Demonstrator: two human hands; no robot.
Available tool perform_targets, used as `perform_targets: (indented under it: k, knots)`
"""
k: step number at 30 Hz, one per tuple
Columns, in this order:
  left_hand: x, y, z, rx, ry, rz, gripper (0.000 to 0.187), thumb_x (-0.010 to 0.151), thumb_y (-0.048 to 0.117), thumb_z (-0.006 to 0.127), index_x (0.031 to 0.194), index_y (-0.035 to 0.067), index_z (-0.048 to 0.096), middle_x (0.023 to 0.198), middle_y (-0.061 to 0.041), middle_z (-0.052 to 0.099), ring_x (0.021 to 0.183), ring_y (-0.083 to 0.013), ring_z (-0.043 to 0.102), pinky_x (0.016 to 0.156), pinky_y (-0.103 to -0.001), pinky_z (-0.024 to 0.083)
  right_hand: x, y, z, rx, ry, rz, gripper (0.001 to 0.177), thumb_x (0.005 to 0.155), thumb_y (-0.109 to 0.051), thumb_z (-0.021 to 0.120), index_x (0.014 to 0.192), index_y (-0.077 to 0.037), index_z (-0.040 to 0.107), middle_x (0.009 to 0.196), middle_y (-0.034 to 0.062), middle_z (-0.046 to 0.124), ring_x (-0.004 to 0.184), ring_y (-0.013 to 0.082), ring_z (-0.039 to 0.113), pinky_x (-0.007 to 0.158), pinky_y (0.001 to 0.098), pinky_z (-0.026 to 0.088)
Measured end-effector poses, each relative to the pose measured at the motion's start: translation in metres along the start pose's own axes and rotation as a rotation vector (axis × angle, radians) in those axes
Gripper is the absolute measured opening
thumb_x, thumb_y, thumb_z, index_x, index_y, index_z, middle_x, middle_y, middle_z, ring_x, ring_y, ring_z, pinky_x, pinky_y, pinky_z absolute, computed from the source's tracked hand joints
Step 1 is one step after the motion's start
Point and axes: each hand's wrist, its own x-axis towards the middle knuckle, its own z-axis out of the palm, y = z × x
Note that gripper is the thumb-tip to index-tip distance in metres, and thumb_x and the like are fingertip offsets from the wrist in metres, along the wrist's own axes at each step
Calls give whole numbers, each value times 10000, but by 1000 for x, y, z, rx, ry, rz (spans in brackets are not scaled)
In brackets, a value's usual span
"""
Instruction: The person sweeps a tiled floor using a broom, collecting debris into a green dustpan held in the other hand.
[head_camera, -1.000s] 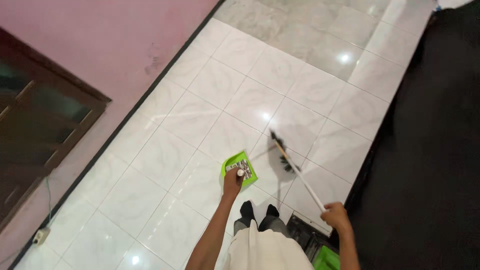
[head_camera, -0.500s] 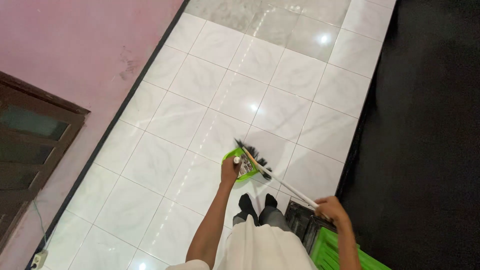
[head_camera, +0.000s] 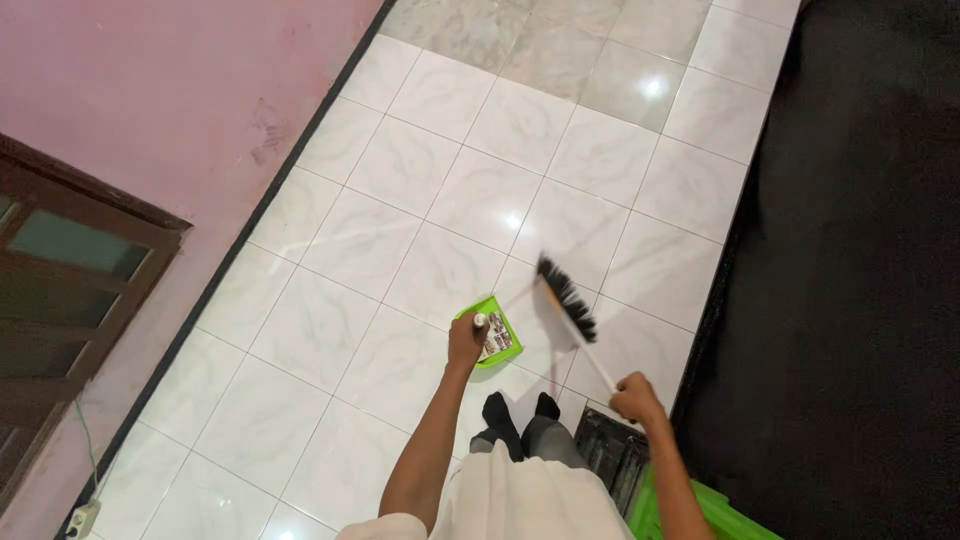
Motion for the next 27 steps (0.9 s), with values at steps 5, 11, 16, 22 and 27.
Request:
perform_targets:
  k: [5, 11, 16, 22, 27]
  knots:
    - [5, 1, 9, 46, 28, 19, 152, 805, 125, 765, 881, 30, 674, 796, -205, 685, 764, -436, 655, 666, -495, 516, -18, -14, 55, 124, -128, -71, 296, 656, 24, 733, 930, 125, 686, 647, 157, 693, 525, 235, 660, 456, 363, 505]
    - [-3, 2, 8, 48, -45, -2, 136, 837, 137, 769, 852, 38, 677, 808, -211, 679, 797, -436, 649, 687, -499, 509, -48, 25, 44, 166, -166, -33, 343, 640, 35, 720, 971, 55, 806, 645, 109, 707, 528, 187, 623, 489, 328, 480]
    - [-24, 6, 5, 51, 14, 146, 161, 777, 75, 741, 904, 13, 663, 825, -236, 673, 797, -478, 615, 656, -524, 475, -83, 84, -22, 275, -46, 136, 401, 648, 62, 724, 1033, 28, 832, 603, 97, 676, 473, 190, 574, 455, 351, 423]
    - [-22, 35, 21, -13, -157, 64, 86, 811, 70, 703, 887, 43, 672, 825, -228, 685, 822, -457, 650, 670, -490, 518, -76, 87, -40, 421, 146, 141, 286, 682, 36, 718, 948, 104, 796, 637, 196, 697, 460, 246, 576, 439, 396, 405]
    - [-10, 47, 58, 23, -273, 17, 98, 839, 106, 719, 886, 29, 682, 830, -223, 689, 822, -442, 660, 690, -481, 524, -38, 62, -36, 85, 375, 75, 299, 554, -70, 821, 824, 49, 770, 689, 177, 731, 608, 237, 706, 630, 337, 561]
